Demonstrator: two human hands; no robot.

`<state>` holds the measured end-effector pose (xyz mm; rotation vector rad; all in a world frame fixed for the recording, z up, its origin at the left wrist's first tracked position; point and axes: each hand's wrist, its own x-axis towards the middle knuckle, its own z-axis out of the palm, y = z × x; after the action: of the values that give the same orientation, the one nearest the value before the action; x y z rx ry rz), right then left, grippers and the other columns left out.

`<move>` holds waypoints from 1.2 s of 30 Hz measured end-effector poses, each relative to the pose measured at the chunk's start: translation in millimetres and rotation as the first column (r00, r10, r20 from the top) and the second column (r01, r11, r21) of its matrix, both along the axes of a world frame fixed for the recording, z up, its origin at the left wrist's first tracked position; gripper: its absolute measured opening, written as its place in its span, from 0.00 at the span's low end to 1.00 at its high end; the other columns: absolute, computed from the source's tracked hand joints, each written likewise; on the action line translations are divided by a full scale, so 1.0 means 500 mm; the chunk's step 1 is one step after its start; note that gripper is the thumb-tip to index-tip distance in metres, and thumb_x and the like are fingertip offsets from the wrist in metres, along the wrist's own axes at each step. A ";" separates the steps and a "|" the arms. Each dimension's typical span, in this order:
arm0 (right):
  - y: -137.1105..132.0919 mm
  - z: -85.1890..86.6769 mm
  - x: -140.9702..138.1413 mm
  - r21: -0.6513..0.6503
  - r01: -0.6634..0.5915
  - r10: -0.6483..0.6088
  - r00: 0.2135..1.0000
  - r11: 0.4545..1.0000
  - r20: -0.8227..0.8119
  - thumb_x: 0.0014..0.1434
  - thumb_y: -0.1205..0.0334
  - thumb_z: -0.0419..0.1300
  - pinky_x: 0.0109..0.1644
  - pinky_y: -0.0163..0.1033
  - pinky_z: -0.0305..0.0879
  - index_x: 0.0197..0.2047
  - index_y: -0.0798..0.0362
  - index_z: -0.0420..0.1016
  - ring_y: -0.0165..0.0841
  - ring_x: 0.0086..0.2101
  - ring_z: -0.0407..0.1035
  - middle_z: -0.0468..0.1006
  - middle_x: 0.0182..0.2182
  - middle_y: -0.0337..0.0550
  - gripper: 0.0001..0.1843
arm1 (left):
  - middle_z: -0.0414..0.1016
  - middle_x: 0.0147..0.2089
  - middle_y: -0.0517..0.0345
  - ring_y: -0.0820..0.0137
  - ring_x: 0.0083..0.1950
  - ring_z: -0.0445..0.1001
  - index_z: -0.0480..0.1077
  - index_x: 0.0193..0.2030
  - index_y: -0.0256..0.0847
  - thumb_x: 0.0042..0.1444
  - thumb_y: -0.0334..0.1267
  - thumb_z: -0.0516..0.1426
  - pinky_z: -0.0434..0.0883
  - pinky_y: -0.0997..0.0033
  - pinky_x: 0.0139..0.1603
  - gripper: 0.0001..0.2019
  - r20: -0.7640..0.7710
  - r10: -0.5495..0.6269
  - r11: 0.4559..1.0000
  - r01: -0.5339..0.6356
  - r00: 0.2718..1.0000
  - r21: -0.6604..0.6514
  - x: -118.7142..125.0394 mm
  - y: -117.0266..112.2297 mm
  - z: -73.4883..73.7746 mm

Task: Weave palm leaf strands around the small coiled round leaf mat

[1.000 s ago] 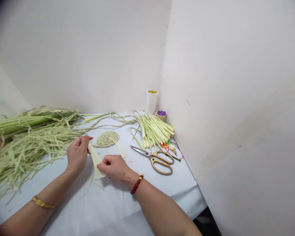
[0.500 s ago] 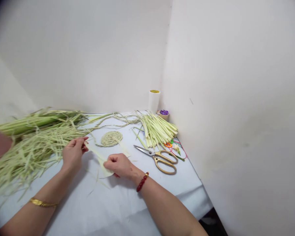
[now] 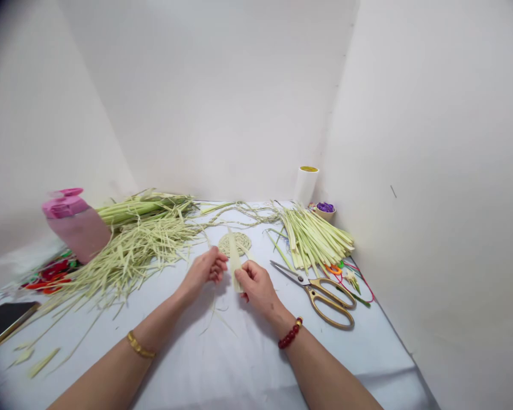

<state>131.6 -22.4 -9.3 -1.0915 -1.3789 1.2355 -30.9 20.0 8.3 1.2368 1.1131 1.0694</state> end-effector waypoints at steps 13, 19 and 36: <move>0.007 -0.003 0.006 0.035 0.174 -0.174 0.984 0.984 0.019 0.56 0.51 0.53 0.18 0.31 0.55 0.28 0.52 0.60 0.25 0.16 0.57 0.60 0.19 0.30 0.14 | 0.65 0.19 0.63 0.76 0.20 0.63 0.63 0.25 0.39 0.51 0.48 0.57 0.60 0.76 0.22 0.15 -0.125 -0.224 0.969 0.235 0.966 0.075 0.032 -0.026 -0.016; 0.006 -0.004 0.004 0.035 0.120 -0.124 0.982 0.992 0.146 0.54 0.56 0.55 0.19 0.31 0.53 0.26 0.52 0.60 0.25 0.17 0.56 0.61 0.17 0.30 0.11 | 0.63 0.18 0.65 0.76 0.20 0.62 0.62 0.25 0.40 0.50 0.43 0.56 0.59 0.76 0.23 0.11 -0.195 -0.132 0.979 0.159 0.972 0.131 0.030 -0.022 -0.025; 0.009 -0.004 0.007 0.080 0.130 -0.144 0.968 0.988 0.205 0.52 0.60 0.53 0.21 0.32 0.50 0.23 0.51 0.57 0.25 0.17 0.54 0.60 0.15 0.29 0.10 | 0.62 0.19 0.65 0.77 0.20 0.62 0.62 0.26 0.39 0.47 0.45 0.59 0.58 0.76 0.23 0.12 -0.159 -0.206 0.973 0.220 0.966 0.076 0.029 -0.022 -0.026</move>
<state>135.2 -18.1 -11.4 -1.2778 -1.4648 0.9897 -16.4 9.0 -4.6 1.4954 1.0244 0.8845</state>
